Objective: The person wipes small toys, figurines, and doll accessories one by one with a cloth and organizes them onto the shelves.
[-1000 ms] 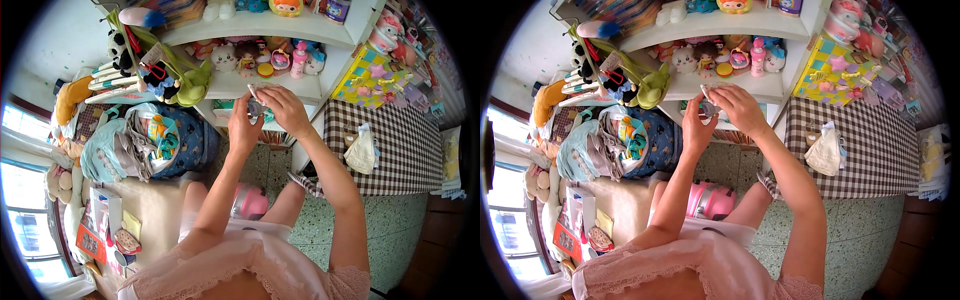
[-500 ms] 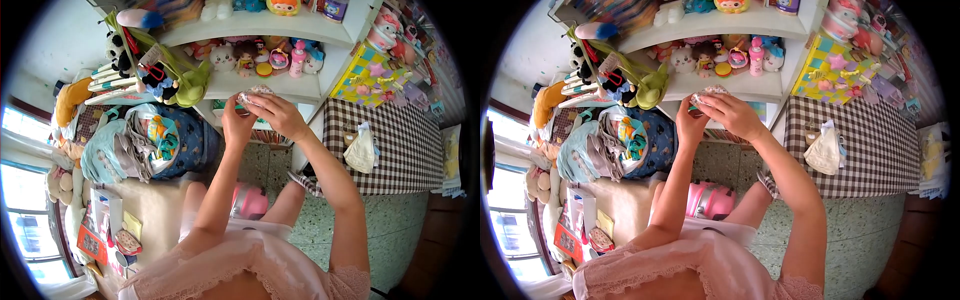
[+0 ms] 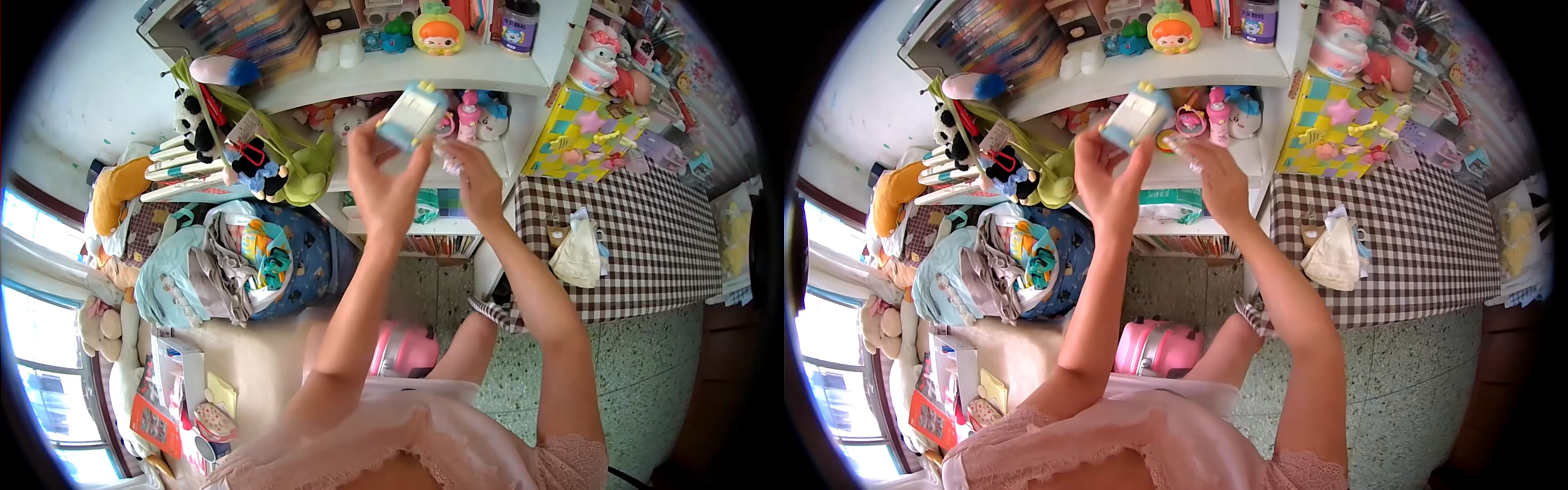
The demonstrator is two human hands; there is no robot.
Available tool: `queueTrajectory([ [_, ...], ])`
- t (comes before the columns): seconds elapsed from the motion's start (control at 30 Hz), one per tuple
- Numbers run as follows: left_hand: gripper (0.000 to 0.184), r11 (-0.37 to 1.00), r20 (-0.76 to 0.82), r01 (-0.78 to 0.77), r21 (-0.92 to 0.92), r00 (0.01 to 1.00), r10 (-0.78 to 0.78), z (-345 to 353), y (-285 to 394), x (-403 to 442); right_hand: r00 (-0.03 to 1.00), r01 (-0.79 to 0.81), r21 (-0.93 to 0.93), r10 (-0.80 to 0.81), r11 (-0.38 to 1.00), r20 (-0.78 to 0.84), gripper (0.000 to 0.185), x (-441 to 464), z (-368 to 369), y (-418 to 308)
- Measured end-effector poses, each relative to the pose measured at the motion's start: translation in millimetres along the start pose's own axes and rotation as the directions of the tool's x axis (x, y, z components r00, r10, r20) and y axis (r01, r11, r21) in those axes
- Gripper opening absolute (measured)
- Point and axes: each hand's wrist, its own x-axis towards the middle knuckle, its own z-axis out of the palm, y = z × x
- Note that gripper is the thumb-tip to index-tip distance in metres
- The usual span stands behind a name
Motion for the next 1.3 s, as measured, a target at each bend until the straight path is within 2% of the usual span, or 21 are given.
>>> queueTrajectory([
  [0.03, 0.049, 0.993, 0.029, -0.082, 0.084, 0.996, 0.080, 11, 14, 9, 1.000, 0.003, -0.003, -0.004, 1.000, -0.005, 0.041, -1, 0, -4],
  [0.1, 0.053, 0.999, 0.054, -0.042, 0.029, 0.998, 0.040, 40, 38, 24, 0.994, 0.055, 0.026, -0.057, 0.998, 0.089, 0.038, -3, -1, -10],
  [0.17, 0.056, 0.910, 0.052, -0.244, 0.335, 0.969, 0.241, 70, 37, 41, 0.993, 0.105, -0.047, -0.102, 0.993, 0.064, 0.037, -11, 6, 2],
  [0.23, 0.059, 0.821, 0.080, -0.349, 0.451, 0.932, 0.352, 96, 34, 49, 0.991, 0.111, -0.012, -0.110, 0.994, 0.080, 0.038, -14, 8, 9],
  [0.27, 0.063, 0.786, 0.083, -0.392, 0.479, 0.911, 0.405, 109, 29, 53, 0.982, 0.148, -0.059, -0.140, 0.987, 0.127, 0.037, -16, 8, 13],
  [0.4, 0.060, 0.738, 0.122, -0.398, 0.545, 0.908, 0.400, 131, 15, 54, 0.968, 0.179, 0.003, -0.177, 0.984, 0.176, 0.034, -18, 14, 20],
  [0.53, 0.059, 0.708, 0.183, -0.434, 0.557, 0.896, 0.405, 129, 13, 53, 0.962, 0.231, -0.014, -0.226, 0.973, 0.155, 0.035, -18, 13, 17],
  [0.6, 0.053, 0.741, 0.276, -0.496, 0.452, 0.868, 0.412, 125, 12, 50, 0.958, 0.261, -0.047, -0.253, 0.964, 0.133, 0.035, -17, 14, 16],
  [0.73, 0.045, 0.750, 0.273, -0.484, 0.452, 0.875, 0.400, 127, 10, 52, 0.946, 0.269, -0.012, -0.262, 0.963, 0.192, 0.035, -20, 14, 18],
  [0.8, 0.039, 0.769, 0.277, -0.447, 0.458, 0.893, 0.354, 131, 11, 53, 0.950, 0.228, 0.011, -0.225, 0.974, 0.218, 0.037, -20, 14, 19],
  [0.93, 0.033, 0.788, 0.248, -0.433, 0.437, 0.900, 0.357, 126, 11, 49, 0.958, 0.160, 0.060, -0.169, 0.985, 0.232, 0.037, -18, 14, 17],
  [1.0, 0.029, 0.784, 0.110, -0.549, 0.290, 0.832, 0.543, 116, 7, 39, 0.975, 0.125, 0.106, -0.142, 0.986, 0.171, 0.035, -18, 15, 17],
  [1.03, 0.029, 0.757, 0.096, -0.572, 0.316, 0.813, 0.574, 104, 0, 29, 0.975, 0.120, 0.110, -0.138, 0.987, 0.174, 0.035, -16, 14, 14],
  [1.1, 0.028, 0.719, 0.046, -0.593, 0.364, 0.782, 0.622, 73, -29, 9, 0.991, 0.031, -0.024, -0.027, 0.999, 0.133, 0.032, -13, 8, 10],
  [1.13, 0.026, 0.775, 0.044, -0.469, 0.424, 0.865, 0.500, 55, -43, -4, 0.994, -0.019, -0.091, 0.029, 0.996, 0.107, 0.030, -10, 5, 8],
  [1.17, 0.022, 0.822, 0.029, -0.320, 0.471, 0.937, 0.348, 39, -64, -15, 0.998, 0.040, -0.068, -0.037, 0.997, 0.044, 0.030, -4, 4, 8],
  [1.2, 0.019, 0.848, 0.008, -0.191, 0.495, 0.977, 0.215, 25, -92, -24, 0.999, 0.001, -0.086, 0.004, 0.996, 0.048, 0.030, -4, 2, 7],
  [1.23, 0.021, 0.869, -0.022, -0.070, 0.491, 0.995, 0.092, 15, -114, -32, 0.998, -0.038, -0.103, 0.044, 0.994, 0.055, 0.030, -4, 1, 5],
  [1.3, 0.029, 0.842, 0.057, 0.133, 0.522, 0.980, -0.190, 6, -119, -34, 0.998, -0.036, -0.111, 0.042, 0.993, 0.056, 0.029, -4, 1, 5],
])
